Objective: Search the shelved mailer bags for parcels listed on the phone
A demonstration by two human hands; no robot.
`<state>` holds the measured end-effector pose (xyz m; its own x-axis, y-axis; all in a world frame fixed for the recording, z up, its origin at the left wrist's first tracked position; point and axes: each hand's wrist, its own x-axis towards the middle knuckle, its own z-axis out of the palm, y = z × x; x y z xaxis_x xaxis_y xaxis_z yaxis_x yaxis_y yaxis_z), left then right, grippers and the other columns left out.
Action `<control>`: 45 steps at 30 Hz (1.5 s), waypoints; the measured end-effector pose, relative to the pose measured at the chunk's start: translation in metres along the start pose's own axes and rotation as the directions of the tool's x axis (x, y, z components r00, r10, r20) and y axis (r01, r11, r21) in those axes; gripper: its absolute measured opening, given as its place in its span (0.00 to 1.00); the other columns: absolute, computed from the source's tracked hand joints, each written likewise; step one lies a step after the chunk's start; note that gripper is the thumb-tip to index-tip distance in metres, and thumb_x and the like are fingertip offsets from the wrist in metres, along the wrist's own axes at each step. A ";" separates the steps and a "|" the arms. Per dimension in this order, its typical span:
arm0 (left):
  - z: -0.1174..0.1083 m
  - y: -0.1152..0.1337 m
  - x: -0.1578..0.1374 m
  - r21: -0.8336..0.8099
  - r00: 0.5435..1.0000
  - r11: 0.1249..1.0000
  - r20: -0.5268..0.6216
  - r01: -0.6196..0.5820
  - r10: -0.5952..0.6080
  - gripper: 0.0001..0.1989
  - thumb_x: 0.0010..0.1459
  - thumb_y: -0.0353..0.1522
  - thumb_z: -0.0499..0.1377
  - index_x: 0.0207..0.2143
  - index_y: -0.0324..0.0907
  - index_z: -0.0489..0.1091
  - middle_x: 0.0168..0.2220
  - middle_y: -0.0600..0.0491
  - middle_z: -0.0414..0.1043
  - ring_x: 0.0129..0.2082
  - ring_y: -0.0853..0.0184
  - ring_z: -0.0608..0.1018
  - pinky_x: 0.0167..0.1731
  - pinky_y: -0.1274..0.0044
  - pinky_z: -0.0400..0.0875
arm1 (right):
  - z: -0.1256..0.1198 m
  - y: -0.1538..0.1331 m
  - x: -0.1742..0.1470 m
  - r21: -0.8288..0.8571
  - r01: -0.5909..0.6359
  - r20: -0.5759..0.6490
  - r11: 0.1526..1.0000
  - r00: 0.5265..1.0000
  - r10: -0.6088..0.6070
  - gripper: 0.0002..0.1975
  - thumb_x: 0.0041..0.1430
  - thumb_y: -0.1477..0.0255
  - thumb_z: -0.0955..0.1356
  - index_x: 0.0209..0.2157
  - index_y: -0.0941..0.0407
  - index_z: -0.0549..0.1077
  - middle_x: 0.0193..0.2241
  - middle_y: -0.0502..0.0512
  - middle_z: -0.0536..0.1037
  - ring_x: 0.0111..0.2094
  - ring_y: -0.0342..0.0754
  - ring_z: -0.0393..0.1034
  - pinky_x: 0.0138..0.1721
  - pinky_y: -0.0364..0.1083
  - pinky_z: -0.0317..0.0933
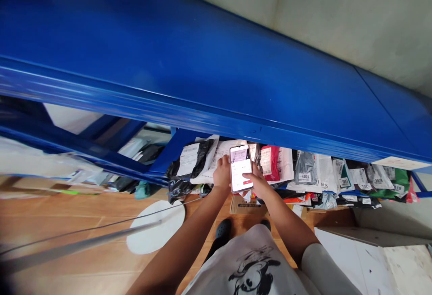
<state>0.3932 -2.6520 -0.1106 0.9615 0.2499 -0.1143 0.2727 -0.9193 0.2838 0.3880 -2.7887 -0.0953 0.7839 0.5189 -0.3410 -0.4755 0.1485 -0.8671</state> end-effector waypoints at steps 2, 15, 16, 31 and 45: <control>0.000 0.000 0.000 -0.007 1.000 1.000 -0.002 0.006 -0.006 0.21 0.68 0.27 0.46 0.59 0.42 0.66 0.53 0.41 0.66 0.56 0.55 0.71 0.34 0.75 0.79 | 0.002 -0.002 -0.001 -0.015 0.002 0.011 1.000 1.000 -0.002 0.41 0.46 0.62 0.69 0.63 0.42 0.54 0.54 0.57 0.76 0.35 0.58 0.80 0.10 0.42 0.62; 0.003 -0.002 -0.001 -0.034 1.000 0.999 0.001 0.009 -0.009 0.19 0.67 0.29 0.47 0.58 0.43 0.67 0.52 0.42 0.66 0.56 0.56 0.70 0.35 0.75 0.78 | 0.004 -0.004 -0.001 -0.031 0.001 0.023 1.000 1.000 0.000 0.43 0.46 0.62 0.69 0.64 0.43 0.53 0.54 0.58 0.76 0.35 0.58 0.80 0.11 0.41 0.62; 0.002 -0.002 -0.001 -0.037 1.000 0.999 0.005 0.009 -0.009 0.19 0.67 0.29 0.47 0.58 0.43 0.67 0.52 0.42 0.66 0.56 0.56 0.70 0.35 0.75 0.78 | 0.004 -0.004 -0.001 -0.033 0.000 0.026 0.999 1.000 0.000 0.43 0.46 0.62 0.69 0.63 0.43 0.53 0.54 0.58 0.76 0.35 0.58 0.80 0.10 0.41 0.62; -0.011 0.008 -0.004 0.036 0.999 0.999 0.035 -0.021 0.020 0.23 0.67 0.28 0.47 0.63 0.43 0.63 0.53 0.41 0.65 0.55 0.55 0.71 0.39 0.72 0.80 | 0.005 -0.007 -0.008 0.000 0.019 0.016 1.000 1.000 -0.019 0.41 0.43 0.65 0.69 0.61 0.44 0.57 0.54 0.58 0.76 0.35 0.58 0.79 0.10 0.41 0.62; 0.000 0.004 -0.010 -0.005 0.995 0.999 -0.084 -0.054 0.053 0.25 0.65 0.29 0.52 0.65 0.49 0.63 0.54 0.40 0.67 0.56 0.52 0.71 0.43 0.67 0.79 | -0.005 -0.016 -0.065 -0.034 0.138 0.073 0.990 0.988 -0.135 0.45 0.43 0.75 0.69 0.65 0.47 0.55 0.48 0.57 0.79 0.35 0.55 0.77 0.17 0.43 0.67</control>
<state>0.3845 -2.6579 -0.1079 0.9741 0.2253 -0.0182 0.2206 -0.9300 0.2939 0.3466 -2.8289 -0.0614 0.8100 0.5538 -0.1932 -0.3490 0.1905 -0.9176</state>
